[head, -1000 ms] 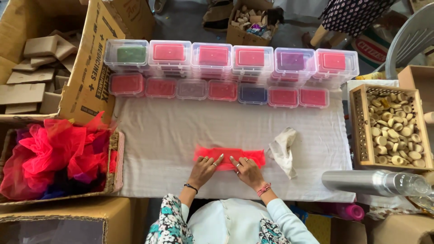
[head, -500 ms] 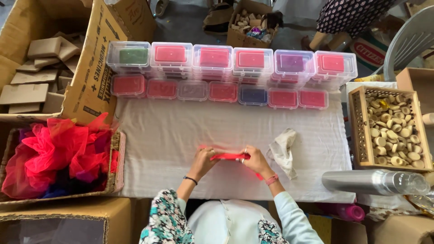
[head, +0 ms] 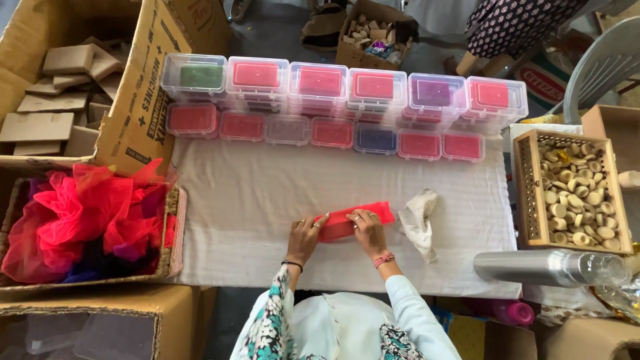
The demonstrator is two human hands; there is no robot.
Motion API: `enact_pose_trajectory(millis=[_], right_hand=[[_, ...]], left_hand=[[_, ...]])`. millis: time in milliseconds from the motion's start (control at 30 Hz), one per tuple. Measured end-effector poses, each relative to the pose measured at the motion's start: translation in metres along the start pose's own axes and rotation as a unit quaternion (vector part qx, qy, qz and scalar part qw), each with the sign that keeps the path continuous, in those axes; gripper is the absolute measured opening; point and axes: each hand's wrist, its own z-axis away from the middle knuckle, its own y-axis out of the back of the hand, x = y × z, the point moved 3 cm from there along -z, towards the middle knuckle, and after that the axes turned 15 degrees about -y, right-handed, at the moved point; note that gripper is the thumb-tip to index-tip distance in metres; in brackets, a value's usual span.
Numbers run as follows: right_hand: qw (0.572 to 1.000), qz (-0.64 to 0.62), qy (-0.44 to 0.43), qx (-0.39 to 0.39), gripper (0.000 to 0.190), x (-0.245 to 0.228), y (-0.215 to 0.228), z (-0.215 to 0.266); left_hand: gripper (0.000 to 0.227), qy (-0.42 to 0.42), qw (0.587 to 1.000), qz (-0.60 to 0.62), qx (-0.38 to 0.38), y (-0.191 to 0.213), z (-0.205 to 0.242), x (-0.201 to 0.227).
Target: The recorder wraps small rectangular cardboard pieces in pink mesh fabric and places them into clear plastic containers.
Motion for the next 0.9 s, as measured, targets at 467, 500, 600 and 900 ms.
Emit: enact_pose_trajectory(millis=[467,500,600,900], right_hand=[[0.974,0.066,0.132,-0.174,0.057,-0.017,0.035,-0.018],[0.965,0.092,0.14,-0.203,0.064,-0.022,0.036,-0.022],[0.954,0.105,0.155,-0.233,0.069,-0.018,0.025,-0.031],[0.973,0.015,0.096,-0.208,0.061,0.018,0.003,-0.001]], left_hand=[[0.076,-0.034,0.998,0.035,-0.046,0.009,0.029,0.029],[0.077,-0.039,0.998,0.022,-0.036,0.007,0.031,0.029],[0.079,-0.034,0.997,0.027,-0.058,0.006,0.031,0.028],[0.071,-0.132,0.988,-0.028,-0.068,0.012,0.027,-0.019]])
